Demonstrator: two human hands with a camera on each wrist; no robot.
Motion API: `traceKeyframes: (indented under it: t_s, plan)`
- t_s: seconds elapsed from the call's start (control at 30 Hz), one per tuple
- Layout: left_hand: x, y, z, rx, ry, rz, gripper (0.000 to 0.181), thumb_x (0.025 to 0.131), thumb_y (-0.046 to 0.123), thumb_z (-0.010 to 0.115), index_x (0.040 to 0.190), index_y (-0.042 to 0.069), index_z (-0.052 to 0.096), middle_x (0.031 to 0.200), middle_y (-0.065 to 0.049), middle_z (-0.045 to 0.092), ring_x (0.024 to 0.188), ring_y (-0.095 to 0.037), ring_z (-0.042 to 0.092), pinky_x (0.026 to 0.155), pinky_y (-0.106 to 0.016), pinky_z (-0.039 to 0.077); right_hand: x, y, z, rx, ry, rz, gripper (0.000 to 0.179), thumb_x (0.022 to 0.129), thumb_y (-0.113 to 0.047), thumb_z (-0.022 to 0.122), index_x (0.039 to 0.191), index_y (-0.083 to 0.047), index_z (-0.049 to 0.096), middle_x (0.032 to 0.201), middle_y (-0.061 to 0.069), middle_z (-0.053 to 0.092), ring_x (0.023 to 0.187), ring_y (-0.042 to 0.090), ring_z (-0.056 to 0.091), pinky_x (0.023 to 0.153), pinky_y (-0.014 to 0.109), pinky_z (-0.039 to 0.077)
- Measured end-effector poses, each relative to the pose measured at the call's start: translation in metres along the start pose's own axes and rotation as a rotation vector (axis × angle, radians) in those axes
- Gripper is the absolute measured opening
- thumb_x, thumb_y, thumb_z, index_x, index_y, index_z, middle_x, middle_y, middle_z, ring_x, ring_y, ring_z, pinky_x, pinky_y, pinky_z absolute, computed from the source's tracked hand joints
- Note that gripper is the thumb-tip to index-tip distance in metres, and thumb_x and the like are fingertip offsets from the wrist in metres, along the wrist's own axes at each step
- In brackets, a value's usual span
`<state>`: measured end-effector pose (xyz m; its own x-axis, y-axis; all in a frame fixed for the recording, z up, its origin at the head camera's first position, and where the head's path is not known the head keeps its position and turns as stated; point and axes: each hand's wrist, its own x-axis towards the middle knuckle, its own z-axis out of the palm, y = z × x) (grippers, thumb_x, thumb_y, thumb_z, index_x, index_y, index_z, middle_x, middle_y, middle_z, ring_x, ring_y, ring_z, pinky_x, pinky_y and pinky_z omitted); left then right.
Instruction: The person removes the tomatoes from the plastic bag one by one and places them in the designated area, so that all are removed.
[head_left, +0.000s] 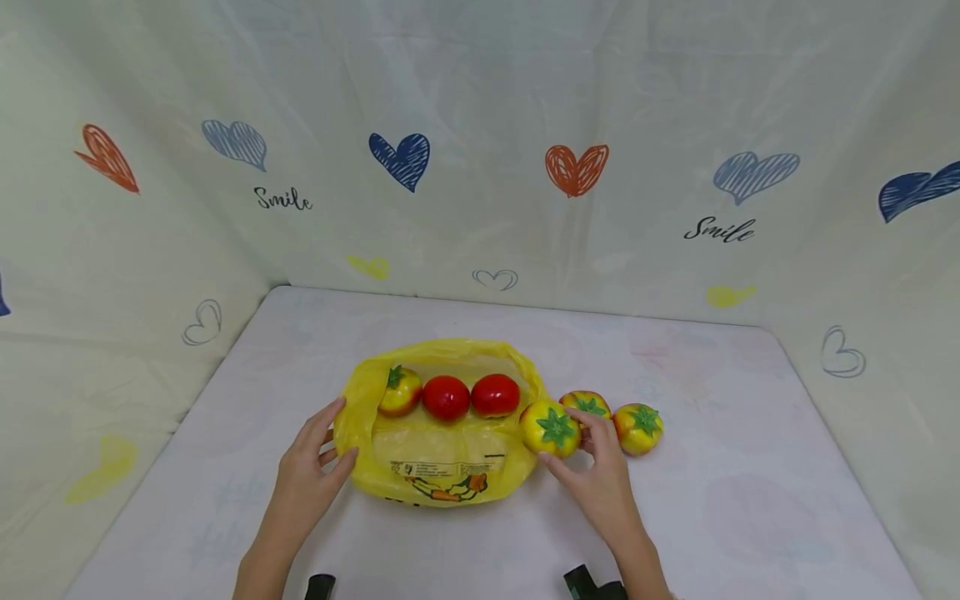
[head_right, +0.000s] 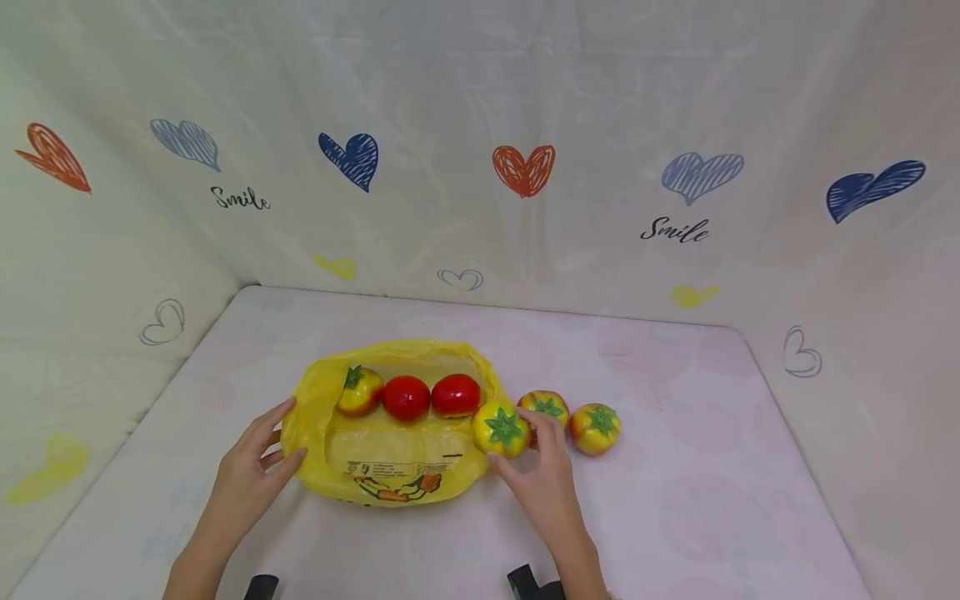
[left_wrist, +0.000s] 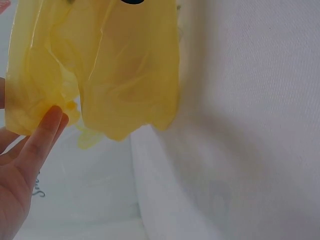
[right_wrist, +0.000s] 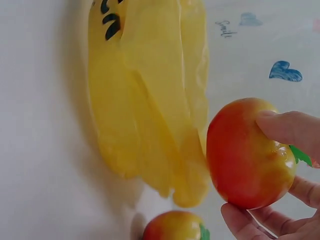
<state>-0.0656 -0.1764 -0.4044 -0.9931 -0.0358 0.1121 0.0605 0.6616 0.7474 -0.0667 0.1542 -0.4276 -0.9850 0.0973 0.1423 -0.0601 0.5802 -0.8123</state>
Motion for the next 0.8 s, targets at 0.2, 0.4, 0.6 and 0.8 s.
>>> traceKeyframes:
  t_s: [0.2,0.4,0.6,0.8]
  plan:
    - [-0.001,-0.001,0.001,0.000,0.004,-0.007,0.064,0.085,0.002,0.062,0.143,0.008,0.035,0.140,-0.018,0.040,0.108,-0.033,0.054,0.087,-0.042,0.052,-0.005,0.014,-0.012,-0.058,0.057,-0.018,0.066,0.071,-0.019,0.081,0.128,-0.011,0.048,0.121,0.004,0.048,0.101,0.013,0.052,0.085,0.031,0.055]
    - [-0.001,-0.001,-0.001,-0.005,-0.012,-0.017,0.064,0.086,0.004,0.062,0.143,0.008,0.034,0.141,-0.018,0.038,0.110,-0.034,0.053,0.088,-0.042,0.052,-0.012,0.026,-0.020,-0.108,0.080,0.045,0.065,0.072,-0.020,0.080,0.128,-0.011,0.048,0.121,0.005,0.049,0.097,0.008,0.048,0.084,0.029,0.054]
    - [-0.001,-0.001,-0.001,-0.005,-0.004,0.010,0.064,0.085,0.002,0.062,0.143,0.007,0.034,0.140,-0.019,0.039,0.109,-0.035,0.053,0.087,-0.042,0.052,-0.017,0.038,-0.024,-0.126,0.056,0.113,0.065,0.074,-0.023,0.079,0.129,-0.009,0.046,0.120,0.006,0.048,0.097,0.010,0.045,0.086,0.032,0.053]
    - [-0.001,-0.001,-0.001,-0.008,-0.001,0.012,0.064,0.085,0.002,0.062,0.143,0.007,0.035,0.140,-0.018,0.040,0.108,-0.034,0.054,0.087,-0.042,0.053,-0.021,0.049,-0.026,-0.122,0.032,0.159,0.064,0.075,-0.020,0.077,0.129,-0.008,0.045,0.116,0.010,0.046,0.100,0.021,0.049,0.088,0.043,0.052]
